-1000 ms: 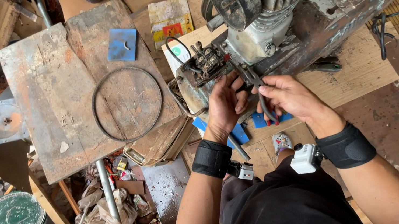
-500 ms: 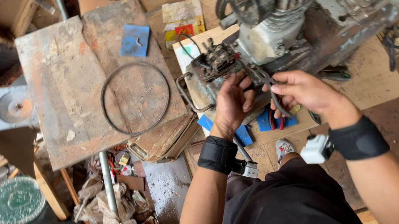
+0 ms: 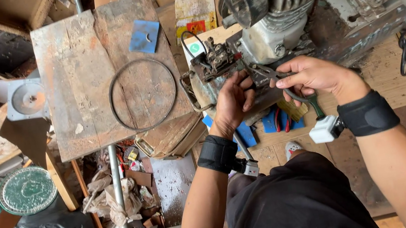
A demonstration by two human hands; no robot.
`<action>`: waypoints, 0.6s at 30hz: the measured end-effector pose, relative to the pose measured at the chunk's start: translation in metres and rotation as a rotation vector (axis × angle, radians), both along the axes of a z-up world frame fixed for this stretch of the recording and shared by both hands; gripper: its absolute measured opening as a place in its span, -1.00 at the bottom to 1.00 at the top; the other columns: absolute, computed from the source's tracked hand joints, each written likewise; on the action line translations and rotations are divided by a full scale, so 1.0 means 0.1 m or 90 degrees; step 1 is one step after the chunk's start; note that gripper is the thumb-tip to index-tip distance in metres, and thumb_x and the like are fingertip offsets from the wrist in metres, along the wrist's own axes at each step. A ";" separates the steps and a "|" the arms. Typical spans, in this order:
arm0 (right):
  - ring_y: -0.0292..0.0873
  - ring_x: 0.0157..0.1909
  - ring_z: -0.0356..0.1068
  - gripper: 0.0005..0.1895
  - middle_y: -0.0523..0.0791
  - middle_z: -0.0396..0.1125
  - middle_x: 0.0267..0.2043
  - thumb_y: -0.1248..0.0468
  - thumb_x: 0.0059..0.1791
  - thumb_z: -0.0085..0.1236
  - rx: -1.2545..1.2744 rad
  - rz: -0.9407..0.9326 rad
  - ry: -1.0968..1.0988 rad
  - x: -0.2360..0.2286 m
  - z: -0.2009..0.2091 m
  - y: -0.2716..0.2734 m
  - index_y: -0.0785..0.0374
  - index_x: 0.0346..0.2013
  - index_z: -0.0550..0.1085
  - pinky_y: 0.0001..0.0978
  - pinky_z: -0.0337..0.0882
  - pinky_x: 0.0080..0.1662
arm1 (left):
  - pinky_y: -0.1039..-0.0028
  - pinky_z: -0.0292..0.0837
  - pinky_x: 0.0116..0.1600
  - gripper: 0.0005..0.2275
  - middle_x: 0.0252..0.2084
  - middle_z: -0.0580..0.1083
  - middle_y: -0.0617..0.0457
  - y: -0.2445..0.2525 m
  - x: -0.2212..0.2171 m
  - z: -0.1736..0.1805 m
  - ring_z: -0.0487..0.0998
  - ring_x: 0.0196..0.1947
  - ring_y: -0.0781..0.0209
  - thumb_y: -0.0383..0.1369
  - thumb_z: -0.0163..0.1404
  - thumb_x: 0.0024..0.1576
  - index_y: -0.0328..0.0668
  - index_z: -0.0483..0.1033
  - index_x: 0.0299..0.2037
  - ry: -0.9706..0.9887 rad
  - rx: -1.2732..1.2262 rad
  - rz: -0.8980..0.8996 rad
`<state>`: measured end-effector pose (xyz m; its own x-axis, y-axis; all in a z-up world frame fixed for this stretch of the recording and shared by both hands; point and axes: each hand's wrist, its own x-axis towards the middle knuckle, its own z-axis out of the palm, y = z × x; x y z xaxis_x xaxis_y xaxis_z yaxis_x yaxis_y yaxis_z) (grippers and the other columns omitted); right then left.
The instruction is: Repairing or assembling parts of a mechanical air compressor.
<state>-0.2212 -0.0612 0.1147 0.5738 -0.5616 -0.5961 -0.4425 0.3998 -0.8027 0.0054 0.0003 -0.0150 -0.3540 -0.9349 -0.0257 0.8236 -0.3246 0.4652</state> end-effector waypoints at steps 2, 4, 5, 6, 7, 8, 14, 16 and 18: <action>-0.30 -0.63 0.37 -0.72 -0.06 0.47 -0.51 0.25 0.00 0.12 -0.019 0.016 0.006 -0.03 0.00 -0.02 0.34 -0.05 0.53 -0.61 0.09 -0.65 | 0.55 0.08 -0.54 -0.68 -0.35 0.33 0.17 0.03 -0.01 0.30 0.24 -0.61 0.33 -0.09 -0.31 0.46 -0.20 0.30 0.02 -0.047 0.028 0.005; -0.36 -0.64 0.30 -0.70 -0.07 0.50 -0.51 0.24 0.00 0.13 -0.035 0.039 0.014 -0.02 0.01 -0.04 0.33 -0.03 0.53 -0.62 0.08 -0.65 | 0.57 0.06 -0.58 -0.67 -0.40 0.31 0.18 0.00 -0.01 0.49 0.23 -0.65 0.34 -0.08 -0.32 0.39 -0.19 0.33 -0.02 -0.093 0.059 0.018; -0.38 -0.61 0.32 -0.70 -0.07 0.48 -0.51 0.24 0.01 0.14 -0.031 0.012 0.005 0.00 0.01 0.02 0.36 -0.03 0.52 -0.63 0.08 -0.63 | 0.58 0.05 -0.59 -0.68 -0.38 0.34 0.18 0.03 -0.01 0.53 0.22 -0.66 0.35 -0.09 -0.31 0.38 -0.16 0.33 -0.03 -0.091 0.078 0.018; -0.40 -0.59 0.34 -0.69 -0.07 0.47 -0.51 0.24 0.01 0.15 -0.027 -0.014 -0.004 0.02 0.01 0.08 0.40 -0.04 0.51 -0.64 0.07 -0.62 | 0.59 0.04 -0.60 -0.70 -0.37 0.36 0.18 0.06 0.00 0.55 0.21 -0.67 0.36 -0.09 -0.31 0.36 -0.13 0.33 -0.04 -0.088 0.097 0.018; -0.40 -0.59 0.34 -0.69 -0.07 0.47 -0.51 0.24 0.01 0.15 -0.021 -0.013 -0.003 0.01 -0.02 0.05 0.40 -0.04 0.51 -0.64 0.07 -0.62 | 0.59 0.04 -0.60 -0.70 -0.37 0.36 0.18 0.06 0.01 0.52 0.21 -0.67 0.36 -0.09 -0.31 0.36 -0.13 0.33 -0.04 -0.086 0.103 0.020; -0.38 -0.62 0.31 -0.68 -0.08 0.47 -0.52 0.23 0.00 0.14 -0.013 -0.006 -0.002 -0.01 -0.04 0.02 0.38 -0.04 0.52 -0.63 0.05 -0.63 | 0.59 0.04 -0.59 -0.71 -0.37 0.34 0.19 0.06 0.02 0.49 0.21 -0.66 0.37 -0.10 -0.31 0.38 -0.12 0.32 -0.04 -0.083 0.091 0.012; -0.25 -0.58 0.40 -0.67 -0.08 0.48 -0.53 0.22 -0.08 0.24 -0.100 0.021 0.161 0.14 0.20 0.02 0.32 -0.08 0.54 -0.51 0.25 -0.55 | 0.57 0.05 -0.58 -0.73 -0.42 0.28 0.22 0.01 0.04 0.38 0.22 -0.65 0.36 -0.11 -0.31 0.41 -0.13 0.30 -0.07 -0.078 0.069 -0.003; -0.26 -0.51 0.45 -0.64 -0.10 0.50 -0.49 0.23 -0.12 0.36 -0.199 0.040 0.237 0.19 0.20 0.17 0.31 -0.08 0.55 -0.47 0.40 -0.47 | 0.56 0.06 -0.57 -0.74 -0.43 0.26 0.23 0.01 0.00 0.35 0.23 -0.64 0.36 -0.13 -0.30 0.42 -0.14 0.29 -0.09 -0.056 0.059 0.007; -0.21 -0.46 0.41 -0.53 -0.08 0.46 -0.48 0.25 -0.20 0.46 -0.470 0.062 0.357 0.25 0.17 0.39 0.33 -0.07 0.50 -0.32 0.40 -0.38 | 0.58 0.04 -0.60 -0.79 -0.45 0.24 0.23 0.07 -0.03 0.43 0.21 -0.66 0.39 -0.27 -0.23 0.39 -0.27 0.32 0.02 -0.140 0.084 0.079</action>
<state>-0.1959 -0.0220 0.1315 0.3743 -0.8735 -0.3112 -0.8476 -0.1861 -0.4970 0.0024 0.0070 0.0278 -0.2092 -0.9544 -0.2131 0.7449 -0.2967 0.5976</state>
